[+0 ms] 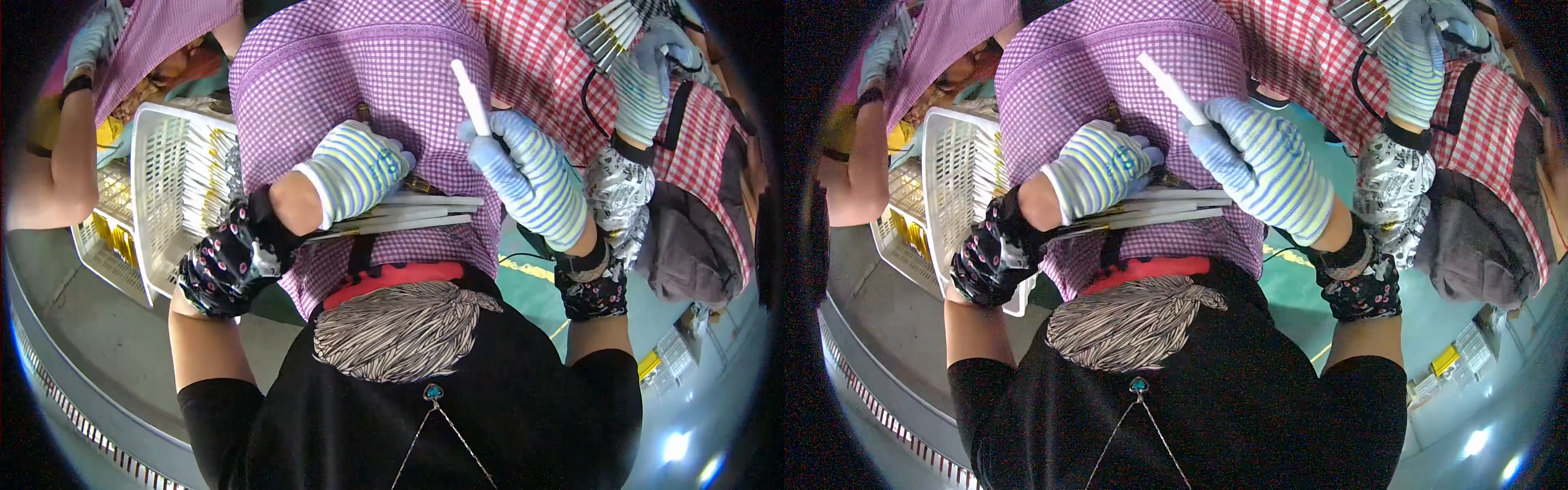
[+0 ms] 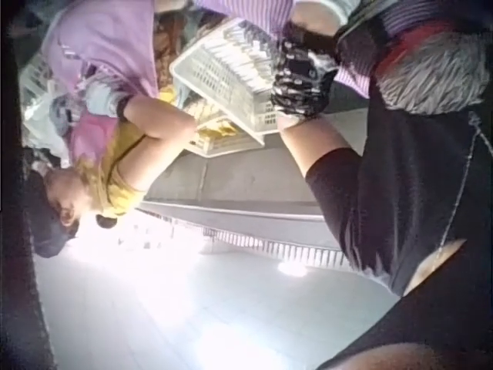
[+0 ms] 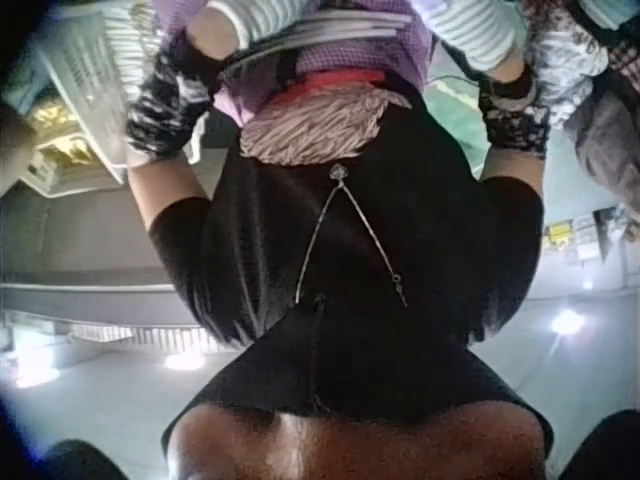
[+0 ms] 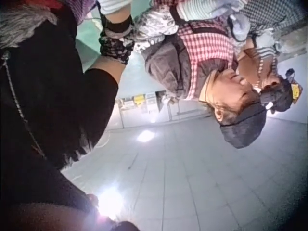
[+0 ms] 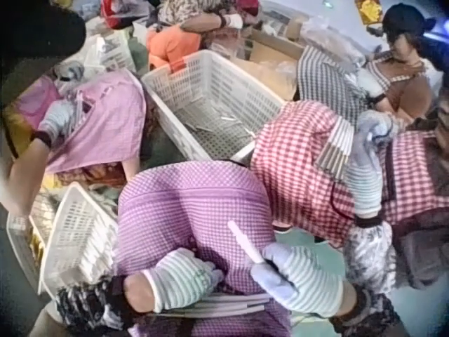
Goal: Assembling small white and gold tubes (likely lipstick or cosmetic components) by hand and placing them into a basket.
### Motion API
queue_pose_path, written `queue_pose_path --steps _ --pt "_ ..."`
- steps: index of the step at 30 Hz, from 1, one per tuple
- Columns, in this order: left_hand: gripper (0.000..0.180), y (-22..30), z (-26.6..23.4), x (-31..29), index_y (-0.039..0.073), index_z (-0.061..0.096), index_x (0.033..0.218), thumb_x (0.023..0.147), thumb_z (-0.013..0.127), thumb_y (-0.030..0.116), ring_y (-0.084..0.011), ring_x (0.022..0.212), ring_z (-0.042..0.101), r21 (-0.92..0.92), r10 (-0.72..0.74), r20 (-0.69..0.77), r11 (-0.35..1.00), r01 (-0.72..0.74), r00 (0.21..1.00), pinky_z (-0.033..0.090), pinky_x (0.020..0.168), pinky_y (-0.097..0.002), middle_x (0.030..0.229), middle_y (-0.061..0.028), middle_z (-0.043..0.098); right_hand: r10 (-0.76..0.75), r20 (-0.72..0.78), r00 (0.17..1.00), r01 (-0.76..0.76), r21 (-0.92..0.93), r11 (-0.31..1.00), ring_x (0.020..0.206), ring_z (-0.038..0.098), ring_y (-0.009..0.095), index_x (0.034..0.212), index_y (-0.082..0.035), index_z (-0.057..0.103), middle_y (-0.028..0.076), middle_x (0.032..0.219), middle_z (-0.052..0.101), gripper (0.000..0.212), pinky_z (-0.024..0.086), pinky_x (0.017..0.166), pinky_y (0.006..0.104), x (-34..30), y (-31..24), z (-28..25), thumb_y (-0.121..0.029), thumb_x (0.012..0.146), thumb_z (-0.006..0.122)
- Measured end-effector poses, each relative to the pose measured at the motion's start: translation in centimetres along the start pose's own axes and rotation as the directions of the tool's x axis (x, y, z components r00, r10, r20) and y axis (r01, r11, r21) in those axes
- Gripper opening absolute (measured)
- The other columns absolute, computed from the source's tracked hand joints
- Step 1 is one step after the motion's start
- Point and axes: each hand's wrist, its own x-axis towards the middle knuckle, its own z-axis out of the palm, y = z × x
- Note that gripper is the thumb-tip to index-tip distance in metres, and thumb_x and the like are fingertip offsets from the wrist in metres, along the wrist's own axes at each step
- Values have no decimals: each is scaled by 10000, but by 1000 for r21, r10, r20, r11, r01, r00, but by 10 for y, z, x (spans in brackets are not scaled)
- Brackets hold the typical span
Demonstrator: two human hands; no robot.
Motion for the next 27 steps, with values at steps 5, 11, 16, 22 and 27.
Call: queue_pose_path --steps 5,11,16,22,27 --pt "294 9 -6 19 98 694 914 841 639 377 -328 750 669 -48 -6 174 999 15 985 509 683 -439 801 -120 689 -18 -100 995 19 12 1000 725 662 293 1060 2 657 135 878 693 215 529 677 382 -6 5 11 -147 907 682" --pt "392 13 -2 15 67 711 942 875 623 443 -371 734 658 -232 -20 165 971 59 986 508 678 -467 772 -162 678 -64 -176 982 68 14 998 799 686 281 1121 0 683 156 937 704 237 543 731 351 -8 3 5 -135 929 654" --pt "424 18 -4 7 38 682 1049 891 616 426 -394 737 654 -268 -26 152 961 67 988 517 688 -485 791 -187 676 -82 -183 980 77 -33 996 829 698 254 1131 6 677 158 970 713 239 546 748 331 -12 -3 -2 -131 937 648" --pt "400 15 -2 3 20 686 1031 910 591 389 -402 767 675 -323 -10 94 945 40 995 533 718 -481 834 -206 698 -63 -184 981 59 -27 998 832 699 257 1124 11 675 158 980 714 240 547 743 335 -14 -5 1 -119 923 670" --pt "288 11 -2 -3 33 661 1045 922 611 288 -384 761 658 -392 -34 -66 920 6 997 526 692 -467 847 -199 678 -36 -151 988 32 -30 999 823 701 264 1107 7 685 161 973 714 249 550 728 343 -16 10 1 -143 909 695"
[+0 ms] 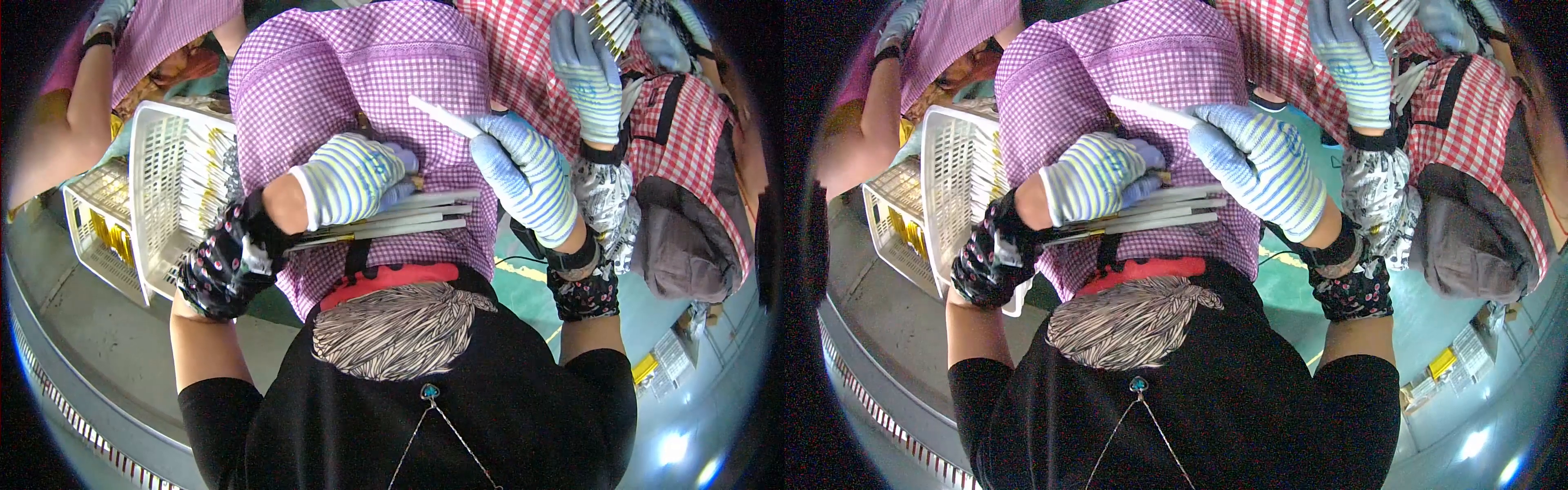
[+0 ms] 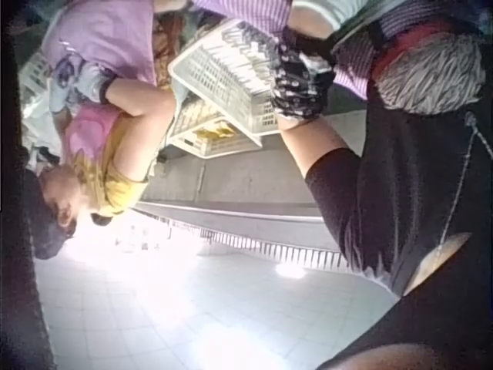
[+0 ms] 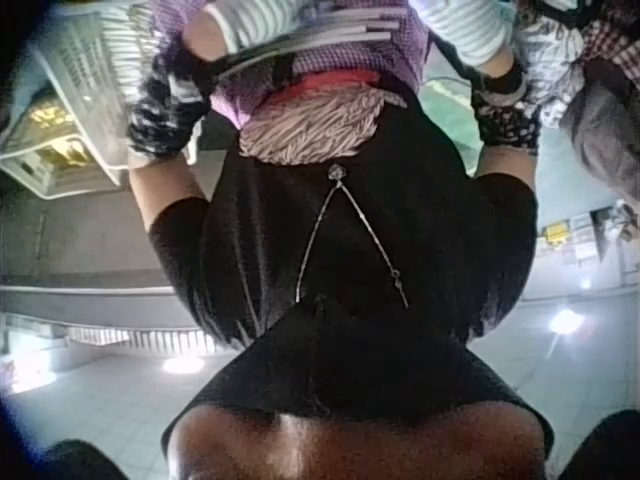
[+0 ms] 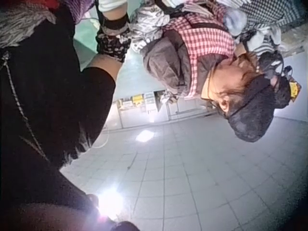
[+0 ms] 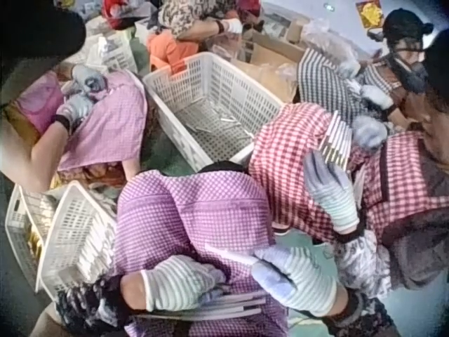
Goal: Assembling small white and gold tubes (likely lipstick or cosmetic components) by hand and placing them into a basket.
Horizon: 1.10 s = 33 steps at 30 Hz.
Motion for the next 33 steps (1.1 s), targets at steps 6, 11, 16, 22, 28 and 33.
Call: queue_pose_path --steps 6,11,16,22,28,33 --pt "223 7 -37 -30 31 659 1077 912 651 180 -262 636 668 -66 -30 -442 998 0 896 515 583 -356 771 -101 677 -85 135 987 112 -202 973 726 694 317 989 -32 728 145 860 723 255 551 672 383 12 -9 -4 -266 898 685" --pt "239 6 -44 -48 29 661 1123 918 646 150 -285 726 683 -16 -34 -395 999 30 918 522 644 -382 856 -108 693 -87 167 982 123 -214 969 686 684 297 999 -65 735 126 851 726 278 533 623 393 18 -4 7 -315 883 690" --pt "244 6 -41 -55 59 678 1109 912 657 201 -290 722 675 7 -57 -381 998 65 923 508 625 -384 864 -102 694 -133 211 968 206 -377 903 637 669 279 1001 -102 742 139 783 703 326 510 575 390 18 -5 9 -397 891 658" --pt "293 4 -36 -58 66 688 1079 883 675 284 -233 589 656 83 66 -433 996 -33 899 483 516 -342 822 -71 700 -169 309 936 306 -477 824 585 643 251 1037 -121 725 108 732 667 327 485 530 387 22 -15 6 -402 889 648" --pt "255 15 -36 -64 63 696 1046 879 678 254 -211 557 649 154 104 -380 987 -48 919 471 489 -325 837 -59 720 -291 334 897 435 -537 723 535 599 186 1011 -143 714 34 660 592 303 446 471 362 14 -18 9 -399 853 673" --pt "230 22 -22 -64 103 698 1014 866 692 280 -179 478 574 156 87 -397 987 -26 914 398 423 -320 736 -8 681 -319 424 848 522 -562 642 505 580 196 936 -115 693 31 642 588 281 432 448 370 11 -26 18 -384 859 663"
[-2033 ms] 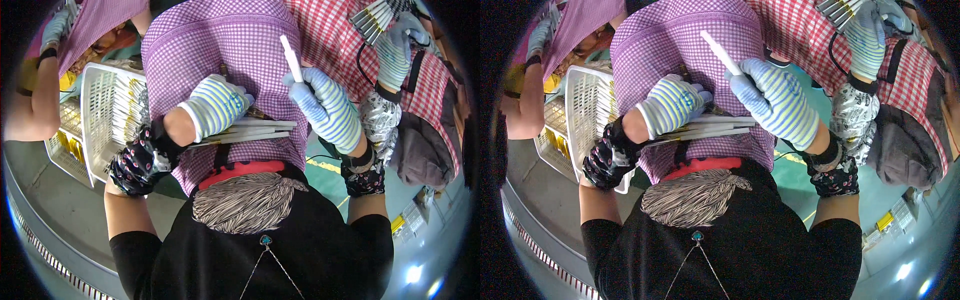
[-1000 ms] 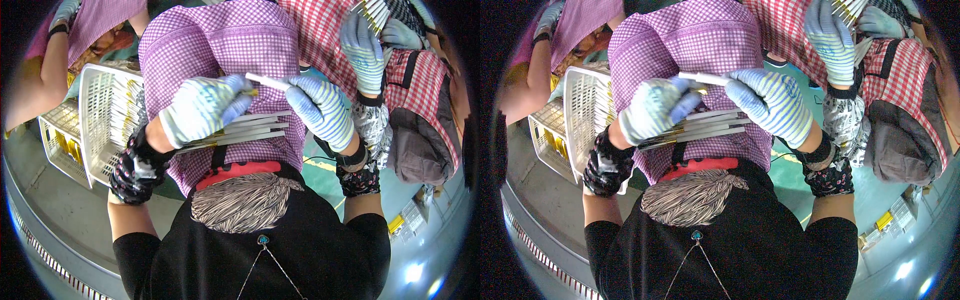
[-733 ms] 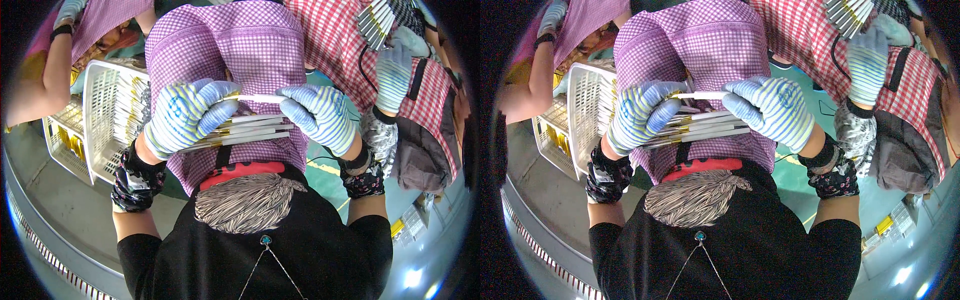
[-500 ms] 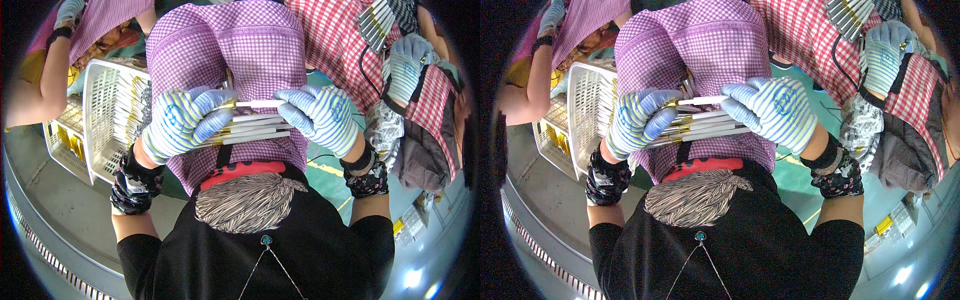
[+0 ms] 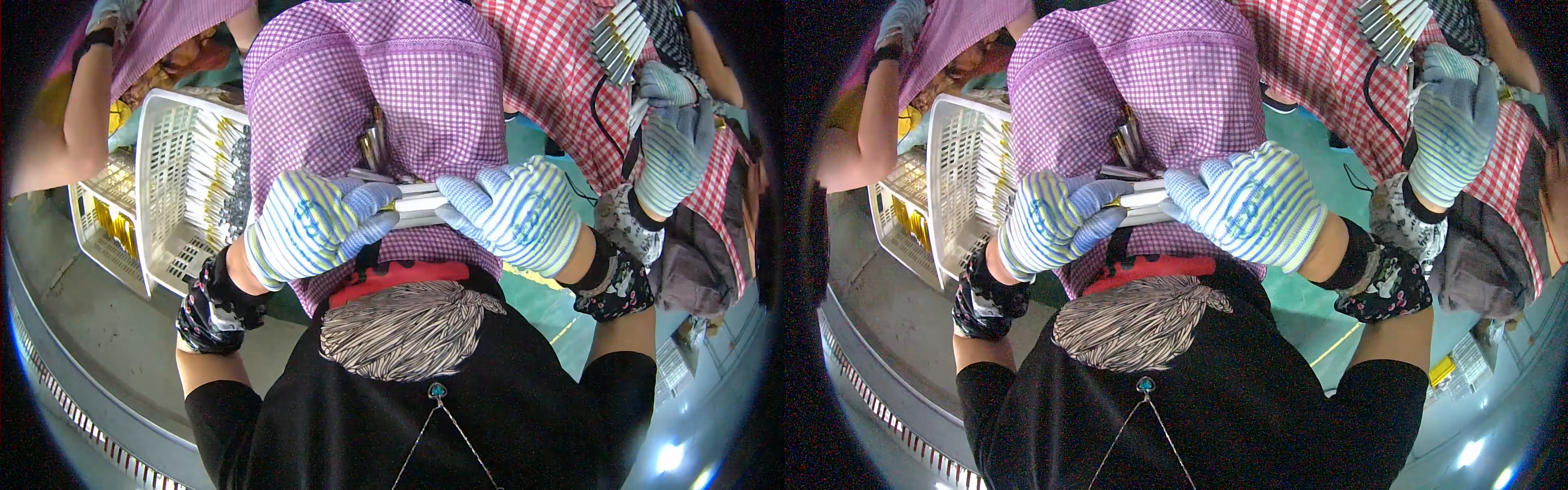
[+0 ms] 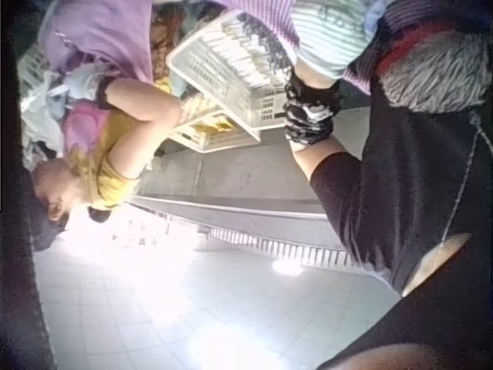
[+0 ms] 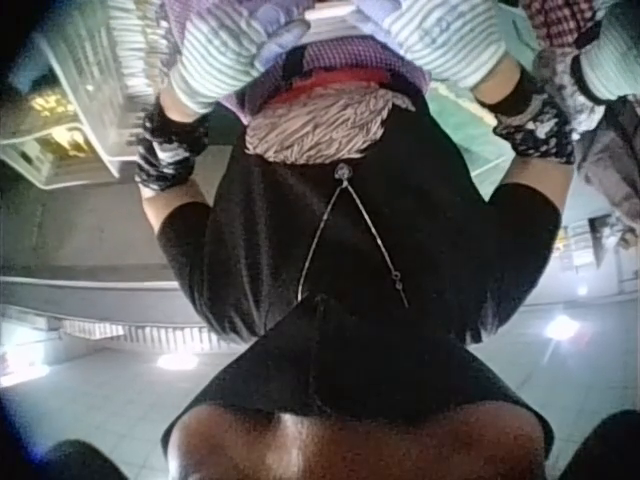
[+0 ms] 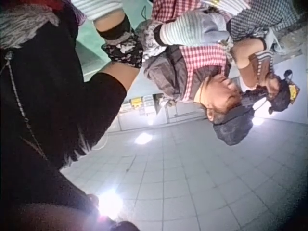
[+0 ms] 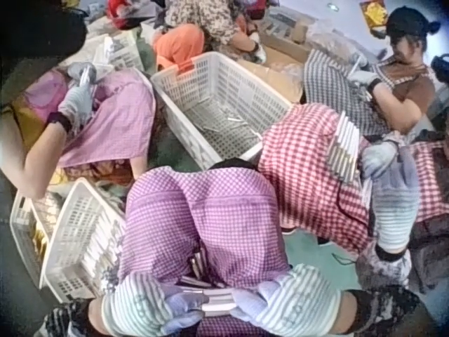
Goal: Assembling small white and gold tubes (likely lipstick or cosmetic components) by hand and placing them into a basket.
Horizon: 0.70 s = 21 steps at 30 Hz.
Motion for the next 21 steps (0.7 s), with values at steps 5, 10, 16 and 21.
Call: queue_pose_path --steps 5,10,16,21 --pt "224 11 -4 -9 126 687 1010 865 687 297 -172 503 590 124 -2 121 992 -13 993 413 424 -329 706 3 659 106 294 950 -239 465 852 682 685 308 1000 -43 709 151 789 705 311 536 602 404 -4 -6 11 -334 911 646" --pt "261 21 -7 -29 140 680 1034 851 687 324 -177 585 626 194 -45 267 981 -8 963 469 492 -324 781 2 677 -62 381 923 -220 652 725 792 673 341 1070 -81 687 169 916 695 355 538 720 459 -6 1 23 -374 982 507" --pt "347 17 -13 -43 101 695 1100 826 697 314 -248 757 672 161 -101 185 984 71 978 526 636 -372 878 -65 696 22 332 943 -173 433 885 796 676 296 1076 -92 663 120 928 673 324 534 704 452 40 9 43 -347 972 493" --pt "287 4 -17 -50 105 688 1097 843 688 240 -258 770 679 183 -241 159 960 211 957 528 649 -380 957 -74 691 -112 498 860 -65 324 944 748 688 316 942 -49 657 159 873 685 346 537 636 479 70 -9 61 -343 977 479"
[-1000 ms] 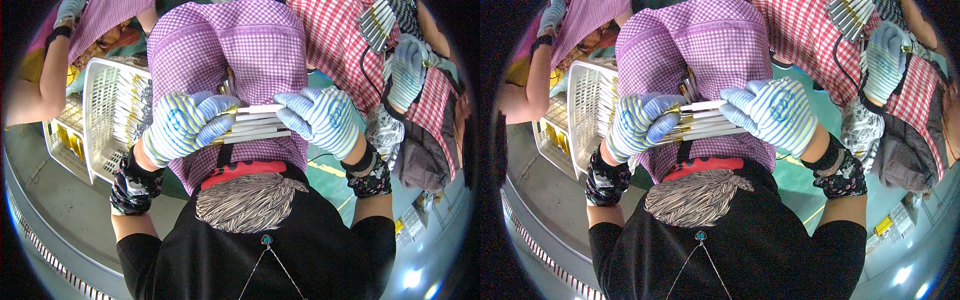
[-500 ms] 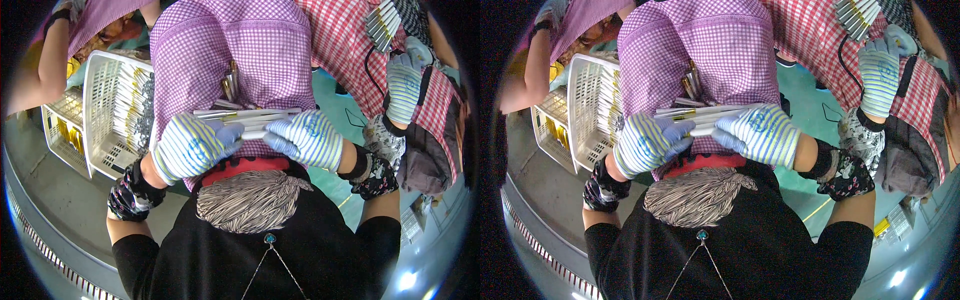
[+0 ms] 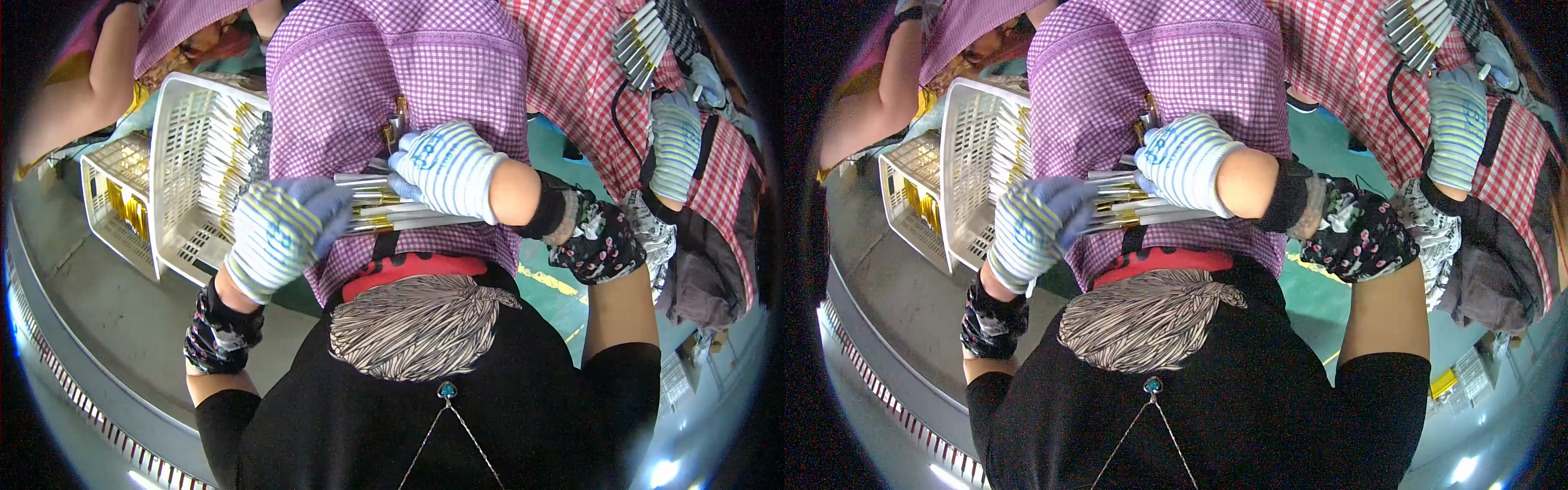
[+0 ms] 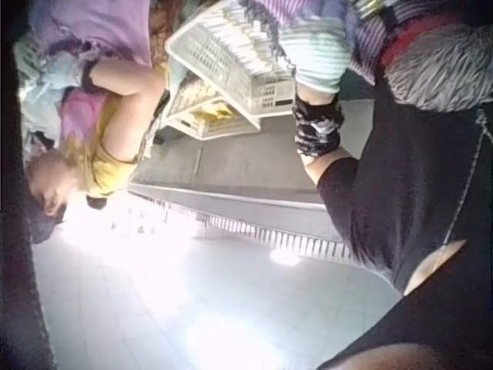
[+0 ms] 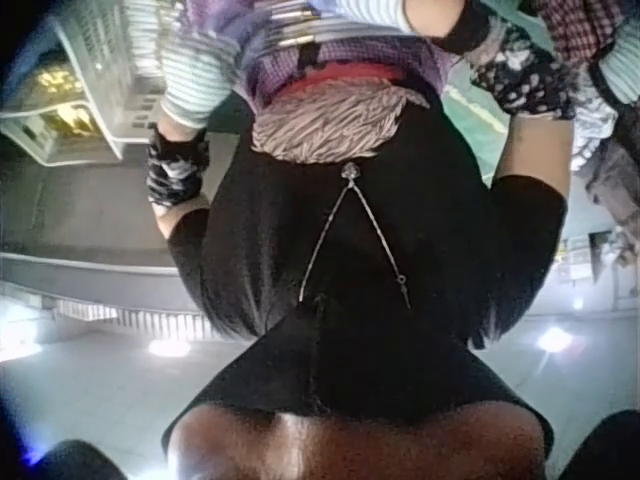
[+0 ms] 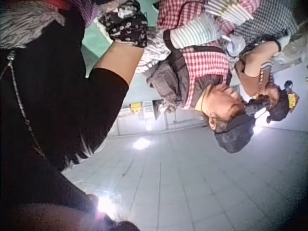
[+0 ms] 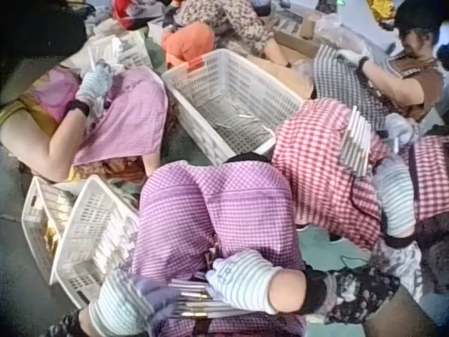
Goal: Assembling small white and gold tubes (likely lipstick or cosmetic components) by hand and placing them into a basket.
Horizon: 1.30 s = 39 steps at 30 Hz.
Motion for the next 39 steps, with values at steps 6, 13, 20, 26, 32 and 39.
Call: queue_pose_path --steps 6,13,20,26,32,39 --pt "208 -18 14 0 88 670 1055 898 637 220 -289 737 666 78 -155 152 986 145 976 522 626 -387 926 -101 671 -12 81 997 17 -66 998 703 673 279 1059 -79 618 109 877 667 297 514 607 453 -15 -12 7 -332 976 488" --pt "194 -25 20 21 80 646 871 938 594 254 -323 656 630 24 -103 142 995 100 985 487 581 -422 841 -116 632 -51 -24 998 51 -15 999 816 689 280 1182 -70 619 134 1031 670 314 525 654 454 -61 -27 14 -185 954 435" --pt "363 -22 14 52 71 658 880 961 540 404 -356 658 642 45 -61 440 998 45 896 493 577 -457 697 -136 646 -134 -164 977 133 -22 991 791 688 276 1164 -70 629 134 1037 669 301 527 608 457 -75 -23 23 -186 936 470" --pt "375 -17 -1 49 53 656 861 943 573 410 -361 646 649 -73 -57 485 992 105 872 496 558 -444 701 -167 655 -36 -255 966 61 89 994 667 669 279 1074 -59 655 140 876 674 285 514 547 428 -80 -9 1 -266 887 598" --pt "289 3 -17 54 92 662 781 885 690 360 -252 505 588 -167 87 -129 980 -108 988 441 478 -350 589 -50 590 185 -399 898 -3 416 909 784 677 348 1191 -49 632 179 917 690 417 537 730 459 -75 -3 -20 -375 939 572" --pt "188 -6 19 79 97 673 1002 877 643 235 -304 683 639 81 363 -268 932 -354 892 506 616 -399 783 -70 647 302 -725 619 548 674 495 926 674 157 1195 12 611 85 1101 678 239 526 843 273 -52 -4 -18 -127 1034 503"
